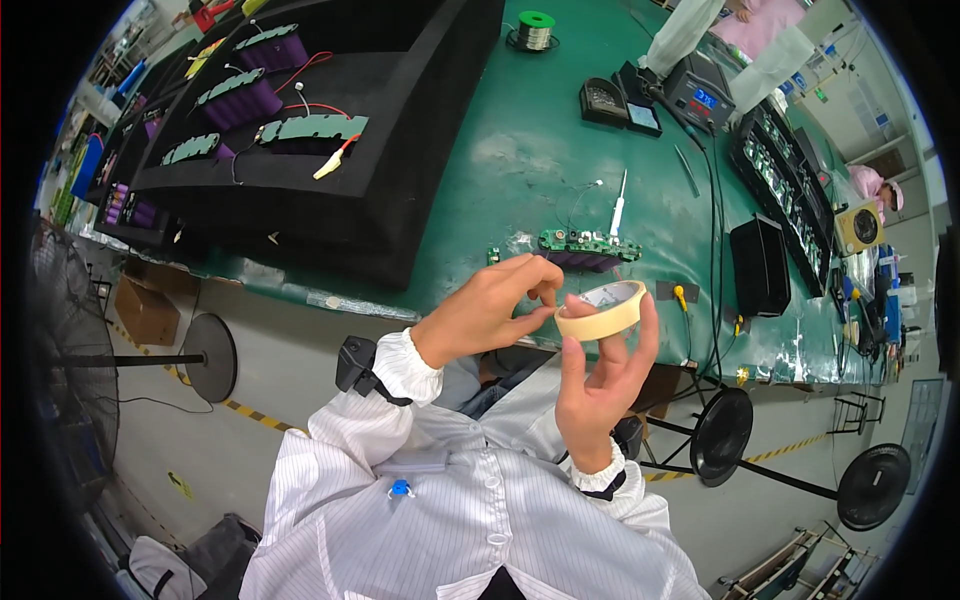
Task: Solder a circuit board and apply adhesive tape to secure components in a battery pack assembly.
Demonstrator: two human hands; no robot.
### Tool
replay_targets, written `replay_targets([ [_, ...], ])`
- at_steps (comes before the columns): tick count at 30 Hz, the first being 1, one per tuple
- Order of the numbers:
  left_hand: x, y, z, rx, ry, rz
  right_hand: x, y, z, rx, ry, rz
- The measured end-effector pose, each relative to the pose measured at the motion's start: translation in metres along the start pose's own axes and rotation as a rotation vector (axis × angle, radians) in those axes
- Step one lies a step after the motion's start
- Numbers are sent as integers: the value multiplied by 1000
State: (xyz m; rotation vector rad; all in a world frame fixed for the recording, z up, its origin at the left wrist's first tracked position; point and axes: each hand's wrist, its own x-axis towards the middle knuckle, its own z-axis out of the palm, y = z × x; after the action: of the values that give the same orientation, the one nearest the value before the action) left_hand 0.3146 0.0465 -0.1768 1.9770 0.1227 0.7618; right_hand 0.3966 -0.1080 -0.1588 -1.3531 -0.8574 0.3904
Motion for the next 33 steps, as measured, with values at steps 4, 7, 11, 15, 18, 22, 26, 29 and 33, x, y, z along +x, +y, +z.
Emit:
replay_targets([
  [4, 3, -4, 6, 25, 117, -46, -15, 5, -6, -88, -96, -151],
  [7, 6, -6, 12, -49, 225, -96, -29, 9, -11, -14, -93, -85],
  [11, 4, -1, 19, -119, 301, -175, -19, 14, -19, -68, -167, 81],
  [15, 1, -11, 17, -296, 323, -220, -4, 20, -23, -229, -224, 144],
  [18, 1, -10, 9, -420, 306, -239, 10, 17, -22, -342, -226, 4],
  [22, -1, -9, 5, -567, 221, -237, 17, 23, -24, -388, -246, -36],
  [26, -4, -5, 1, -252, 45, -209, 19, 26, -25, -360, -273, 23],
  [29, -3, -3, 4, -120, 110, -55, 14, 24, -24, -330, -230, 43],
  [33, -3, -4, 5, -8, 144, 25, 11, 26, -22, -380, -213, 6],
])
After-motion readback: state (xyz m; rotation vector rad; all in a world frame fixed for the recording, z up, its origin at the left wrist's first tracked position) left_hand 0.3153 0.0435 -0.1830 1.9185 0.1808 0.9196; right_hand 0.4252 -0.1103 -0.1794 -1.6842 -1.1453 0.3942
